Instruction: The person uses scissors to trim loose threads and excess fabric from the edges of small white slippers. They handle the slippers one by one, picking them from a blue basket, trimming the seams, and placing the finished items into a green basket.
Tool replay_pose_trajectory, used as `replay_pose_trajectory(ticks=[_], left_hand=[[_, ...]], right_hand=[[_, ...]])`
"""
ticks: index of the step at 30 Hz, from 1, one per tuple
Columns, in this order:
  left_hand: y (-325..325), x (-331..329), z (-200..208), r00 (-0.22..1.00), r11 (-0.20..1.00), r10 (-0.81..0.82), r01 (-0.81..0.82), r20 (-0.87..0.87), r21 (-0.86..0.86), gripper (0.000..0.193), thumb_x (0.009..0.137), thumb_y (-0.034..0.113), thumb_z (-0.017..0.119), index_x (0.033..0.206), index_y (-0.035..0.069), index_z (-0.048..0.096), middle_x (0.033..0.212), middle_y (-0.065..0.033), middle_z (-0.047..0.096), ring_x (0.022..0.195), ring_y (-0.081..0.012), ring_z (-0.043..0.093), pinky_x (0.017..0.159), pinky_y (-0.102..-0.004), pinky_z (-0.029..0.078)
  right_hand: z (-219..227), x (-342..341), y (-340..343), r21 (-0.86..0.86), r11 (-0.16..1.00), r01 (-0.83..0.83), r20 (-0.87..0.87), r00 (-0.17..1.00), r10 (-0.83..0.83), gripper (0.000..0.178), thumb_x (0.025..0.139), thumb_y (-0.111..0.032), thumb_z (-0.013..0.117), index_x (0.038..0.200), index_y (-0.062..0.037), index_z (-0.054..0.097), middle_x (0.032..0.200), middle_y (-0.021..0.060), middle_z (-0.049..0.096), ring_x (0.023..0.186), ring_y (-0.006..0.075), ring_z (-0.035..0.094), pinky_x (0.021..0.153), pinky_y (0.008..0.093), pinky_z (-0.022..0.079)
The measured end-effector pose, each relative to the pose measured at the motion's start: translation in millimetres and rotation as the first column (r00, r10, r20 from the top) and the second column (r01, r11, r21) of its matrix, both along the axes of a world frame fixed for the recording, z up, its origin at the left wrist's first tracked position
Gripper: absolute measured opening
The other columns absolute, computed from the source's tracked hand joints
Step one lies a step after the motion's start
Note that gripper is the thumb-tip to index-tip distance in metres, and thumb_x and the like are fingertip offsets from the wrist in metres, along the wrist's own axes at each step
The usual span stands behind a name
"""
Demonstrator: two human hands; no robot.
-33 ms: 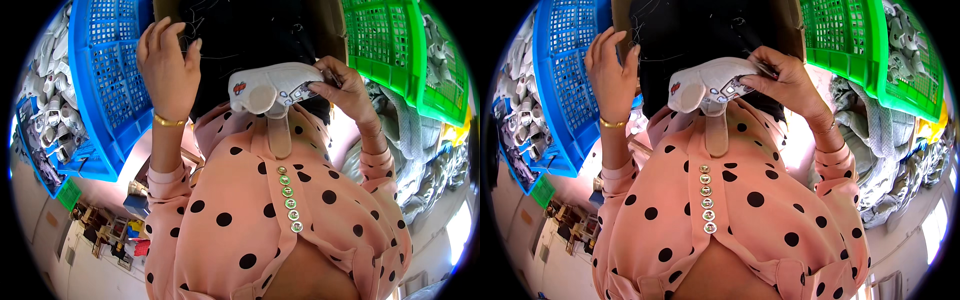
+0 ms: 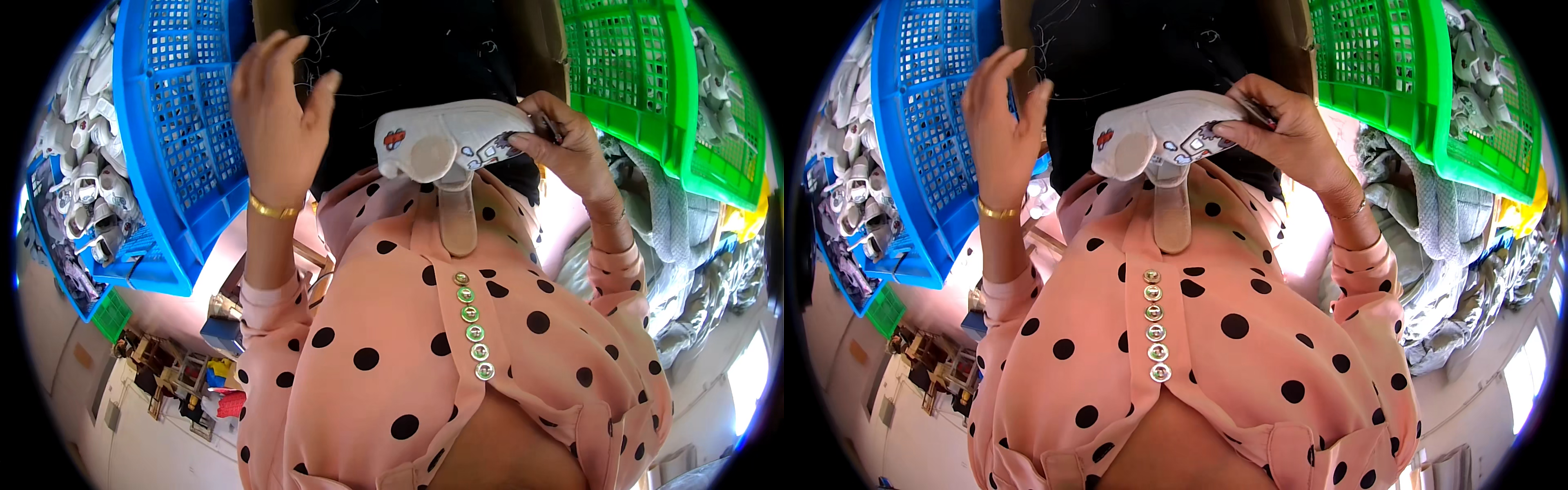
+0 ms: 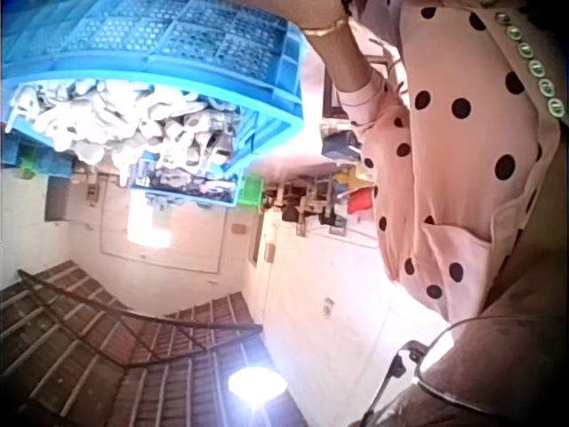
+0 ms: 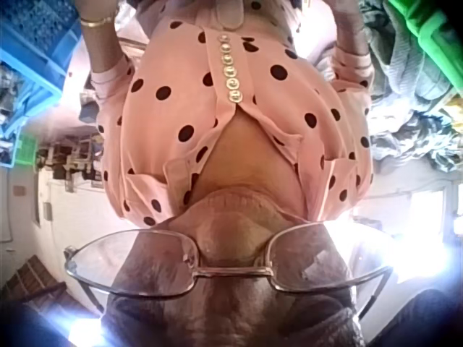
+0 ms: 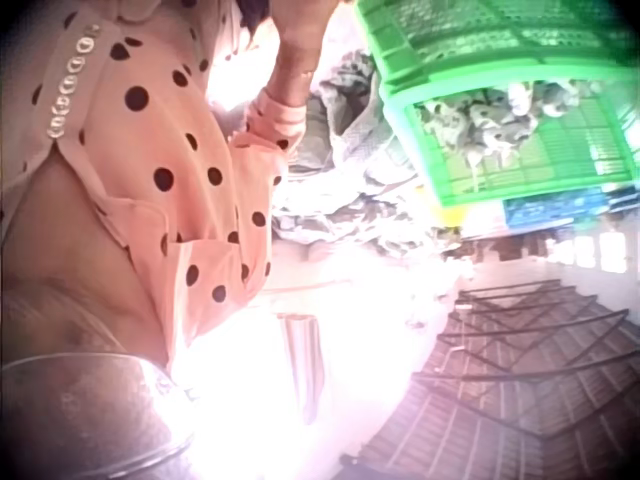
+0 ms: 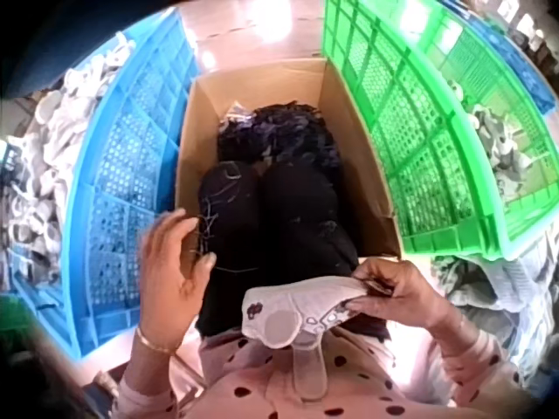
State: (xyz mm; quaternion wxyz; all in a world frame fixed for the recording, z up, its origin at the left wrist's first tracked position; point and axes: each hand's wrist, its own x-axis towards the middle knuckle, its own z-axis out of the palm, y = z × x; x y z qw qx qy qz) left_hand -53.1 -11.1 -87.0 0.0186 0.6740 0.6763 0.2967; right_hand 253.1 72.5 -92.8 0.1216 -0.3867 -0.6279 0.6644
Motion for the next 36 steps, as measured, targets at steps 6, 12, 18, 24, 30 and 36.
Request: replay_pose_trajectory(ticks=[6, 12, 18, 24, 30, 36], left_hand=[[-40.4, 37.0, 26.4, 0.929, 0.964, -0.173, 0.227, 0.328, -0.136, 0.046, 0.070, 0.015, 0.080, 0.113, 0.008, 0.066, 0.115, -0.0066, 0.065, 0.108, -0.0288, 0.057, 0.093, -0.0373, 0.046], [-48.2, 45.5, 0.8, 0.936, 0.983, -0.181, 0.164, 0.303, 0.079, 0.027, 0.067, 0.006, 0.077, 0.093, 0.012, 0.074, 0.100, -0.0022, 0.068, 0.095, -0.0234, 0.060, 0.076, -0.0319, 0.052], [-58.7, 50.3, -6.6, 0.937, 0.980, -0.185, 0.153, 0.295, 0.129, 0.023, 0.067, -0.001, 0.078, 0.088, 0.006, 0.073, 0.090, -0.0052, 0.068, 0.081, -0.0224, 0.062, 0.068, -0.0297, 0.050], [-62.7, 56.1, -12.6, 0.937, 0.979, -0.188, 0.154, 0.293, 0.137, 0.022, 0.068, 0.001, 0.079, 0.087, 0.003, 0.070, 0.084, -0.0067, 0.066, 0.074, -0.0212, 0.061, 0.059, -0.0272, 0.048], [-60.6, 55.4, -11.2, 0.918, 0.995, -0.096, 0.088, 0.386, 0.038, 0.018, 0.071, 0.007, 0.078, 0.087, 0.007, 0.070, 0.082, -0.0048, 0.065, 0.073, -0.0207, 0.061, 0.060, -0.0287, 0.048], [-59.0, 48.8, -12.8, 0.382, 0.952, 0.276, 0.017, 0.882, -0.305, 0.010, 0.089, 0.011, 0.066, 0.094, 0.003, 0.068, 0.083, -0.0019, 0.064, 0.077, -0.0096, 0.058, 0.069, -0.0238, 0.047]], right_hand=[[-3.2, -3.8, 3.0, -0.008, 0.996, 0.084, -0.132, 0.988, -0.084, 0.024, 0.086, -0.008, 0.071, 0.106, -0.0018, 0.058, 0.083, -0.0040, 0.057, 0.077, 0.0012, 0.049, 0.072, 0.0169, 0.042], [-13.2, -6.8, -2.6, 0.034, 0.997, 0.068, -0.110, 0.992, -0.064, 0.025, 0.087, -0.008, 0.071, 0.107, -0.0012, 0.059, 0.084, -0.0032, 0.058, 0.077, 0.0024, 0.051, 0.073, 0.0180, 0.044], [-12.4, -15.5, -16.0, 0.430, 0.901, -0.050, 0.178, 0.983, -0.031, 0.040, 0.086, -0.030, 0.072, 0.114, -0.0060, 0.057, 0.073, 0.0022, 0.059, 0.064, 0.0101, 0.056, 0.062, 0.0226, 0.047], [21.4, -37.6, -34.4, 0.555, 0.797, -0.239, 0.279, 0.956, 0.093, 0.059, 0.074, -0.039, 0.080, 0.119, -0.0114, 0.055, 0.067, 0.0040, 0.062, 0.062, 0.0167, 0.066, 0.053, 0.0275, 0.050], [4.8, -63.1, -24.0, 0.491, 0.821, -0.290, 0.113, 0.956, 0.270, 0.032, 0.077, -0.005, 0.071, 0.107, -0.0056, 0.061, 0.077, 0.0083, 0.064, 0.067, 0.0212, 0.064, 0.060, 0.0295, 0.049], [-10.1, -75.1, -13.0, 0.335, 0.883, -0.329, 0.134, 0.944, 0.301, 0.021, 0.086, -0.010, 0.068, 0.103, 0.0007, 0.062, 0.081, 0.0063, 0.064, 0.070, 0.0066, 0.057, 0.065, 0.0223, 0.048]])
